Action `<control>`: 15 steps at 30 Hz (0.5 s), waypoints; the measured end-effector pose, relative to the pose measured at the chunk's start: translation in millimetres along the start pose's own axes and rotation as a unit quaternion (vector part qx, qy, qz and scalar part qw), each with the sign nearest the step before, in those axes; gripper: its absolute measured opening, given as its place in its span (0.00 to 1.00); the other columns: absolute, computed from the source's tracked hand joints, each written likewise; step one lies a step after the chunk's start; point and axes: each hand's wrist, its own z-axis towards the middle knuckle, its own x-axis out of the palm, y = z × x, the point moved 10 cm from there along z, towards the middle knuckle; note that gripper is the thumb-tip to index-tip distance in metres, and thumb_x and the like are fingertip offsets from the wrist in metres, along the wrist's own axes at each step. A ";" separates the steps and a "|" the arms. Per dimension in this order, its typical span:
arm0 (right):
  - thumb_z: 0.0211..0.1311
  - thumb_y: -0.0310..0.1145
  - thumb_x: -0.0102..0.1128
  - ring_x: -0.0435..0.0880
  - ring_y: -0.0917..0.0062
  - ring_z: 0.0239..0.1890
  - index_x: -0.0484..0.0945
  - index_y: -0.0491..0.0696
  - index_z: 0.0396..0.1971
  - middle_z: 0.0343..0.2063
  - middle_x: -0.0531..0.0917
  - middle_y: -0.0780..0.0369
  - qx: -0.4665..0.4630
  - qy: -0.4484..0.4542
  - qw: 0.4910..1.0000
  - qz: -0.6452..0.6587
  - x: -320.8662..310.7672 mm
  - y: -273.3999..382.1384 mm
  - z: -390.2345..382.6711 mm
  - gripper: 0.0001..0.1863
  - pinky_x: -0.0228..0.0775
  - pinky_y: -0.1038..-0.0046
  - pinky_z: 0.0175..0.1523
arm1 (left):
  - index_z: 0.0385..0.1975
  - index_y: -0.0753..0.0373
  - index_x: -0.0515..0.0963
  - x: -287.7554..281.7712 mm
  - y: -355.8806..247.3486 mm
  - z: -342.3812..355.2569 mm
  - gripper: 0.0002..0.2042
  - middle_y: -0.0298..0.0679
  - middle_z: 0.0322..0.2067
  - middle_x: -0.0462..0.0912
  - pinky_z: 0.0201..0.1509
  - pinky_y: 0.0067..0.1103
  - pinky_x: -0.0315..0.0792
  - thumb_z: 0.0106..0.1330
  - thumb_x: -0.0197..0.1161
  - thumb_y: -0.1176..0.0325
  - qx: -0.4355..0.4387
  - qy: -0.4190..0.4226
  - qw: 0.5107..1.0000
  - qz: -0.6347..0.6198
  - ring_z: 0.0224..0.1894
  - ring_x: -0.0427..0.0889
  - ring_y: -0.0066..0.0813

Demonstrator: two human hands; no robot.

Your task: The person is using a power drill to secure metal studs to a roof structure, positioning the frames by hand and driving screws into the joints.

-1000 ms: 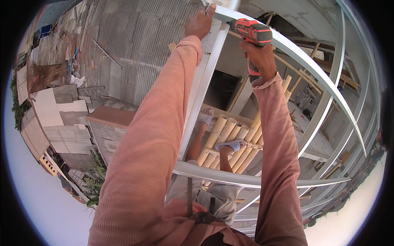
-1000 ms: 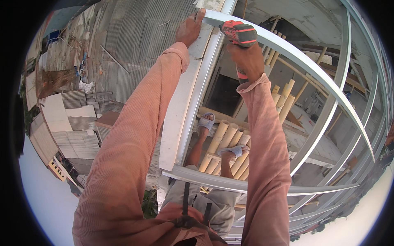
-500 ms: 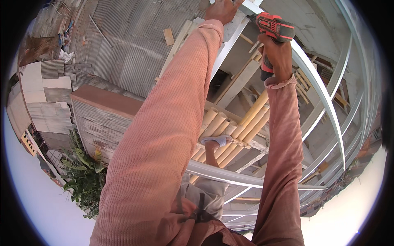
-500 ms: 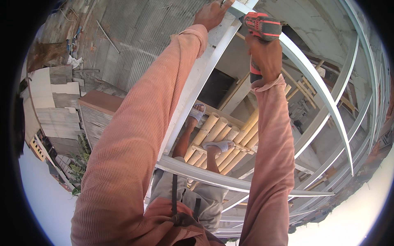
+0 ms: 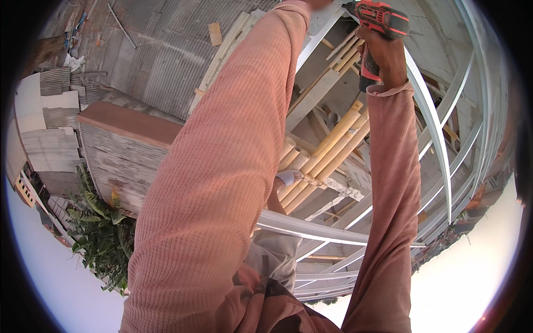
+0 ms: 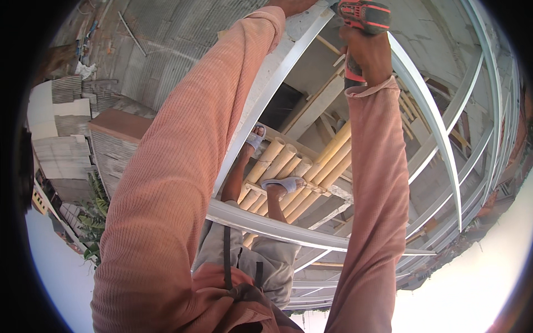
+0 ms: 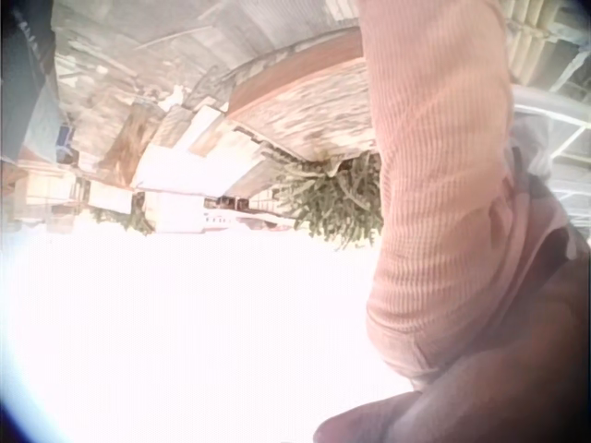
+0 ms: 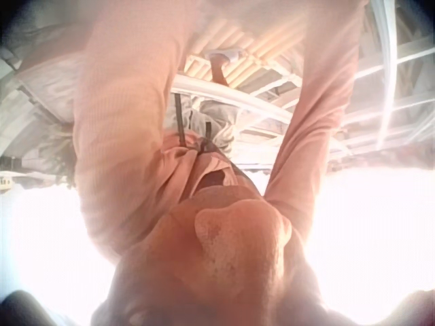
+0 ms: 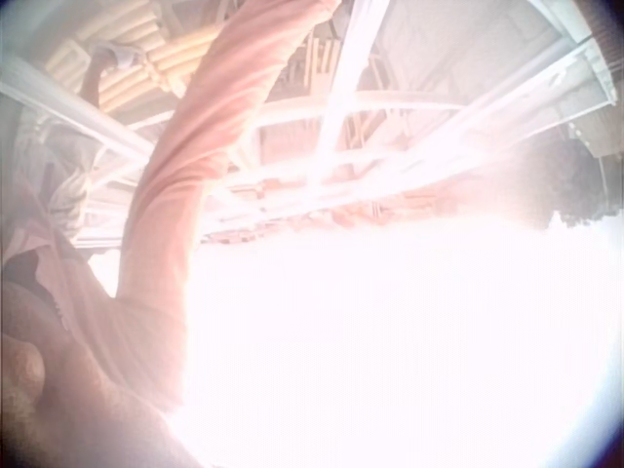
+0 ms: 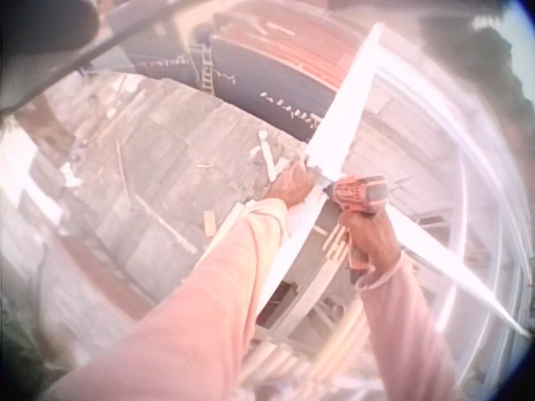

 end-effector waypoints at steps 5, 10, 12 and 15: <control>0.50 0.34 0.66 0.84 0.76 0.22 0.83 0.44 0.37 0.23 0.83 0.63 0.011 -0.023 1.000 0.017 -7.0 -6.6 -1.6 0.14 0.74 0.71 0.29 | 0.56 0.58 0.76 22.0 -40.7 -13.4 0.17 0.56 0.48 0.82 0.49 0.36 0.81 0.69 0.53 0.70 0.223 0.005 0.933 0.281 0.44 0.86 0.50; 0.51 0.35 0.66 0.83 0.79 0.22 0.83 0.45 0.36 0.23 0.83 0.64 0.010 -0.013 0.999 0.029 3.2 -15.0 0.9 0.14 0.73 0.72 0.30 | 0.54 0.58 0.78 6.4 -40.9 -19.2 0.15 0.50 0.47 0.82 0.44 0.35 0.82 0.68 0.54 0.69 0.344 -0.152 0.872 0.315 0.47 0.85 0.45; 0.51 0.36 0.66 0.82 0.80 0.22 0.83 0.45 0.36 0.22 0.82 0.65 0.010 -0.023 1.000 0.017 -4.3 -34.6 -0.9 0.14 0.73 0.73 0.30 | 0.52 0.59 0.79 19.4 -40.4 -18.7 0.15 0.49 0.46 0.82 0.45 0.35 0.82 0.68 0.55 0.69 0.306 -0.109 0.908 0.266 0.49 0.85 0.44; 0.54 0.37 0.65 0.79 0.82 0.22 0.84 0.47 0.36 0.22 0.82 0.65 -0.032 -0.023 0.997 0.069 -5.9 -36.4 -15.9 0.12 0.70 0.74 0.30 | 0.48 0.62 0.82 41.7 -39.2 -9.0 0.13 0.48 0.45 0.84 0.47 0.35 0.82 0.68 0.54 0.70 0.312 -0.026 0.868 0.384 0.50 0.85 0.44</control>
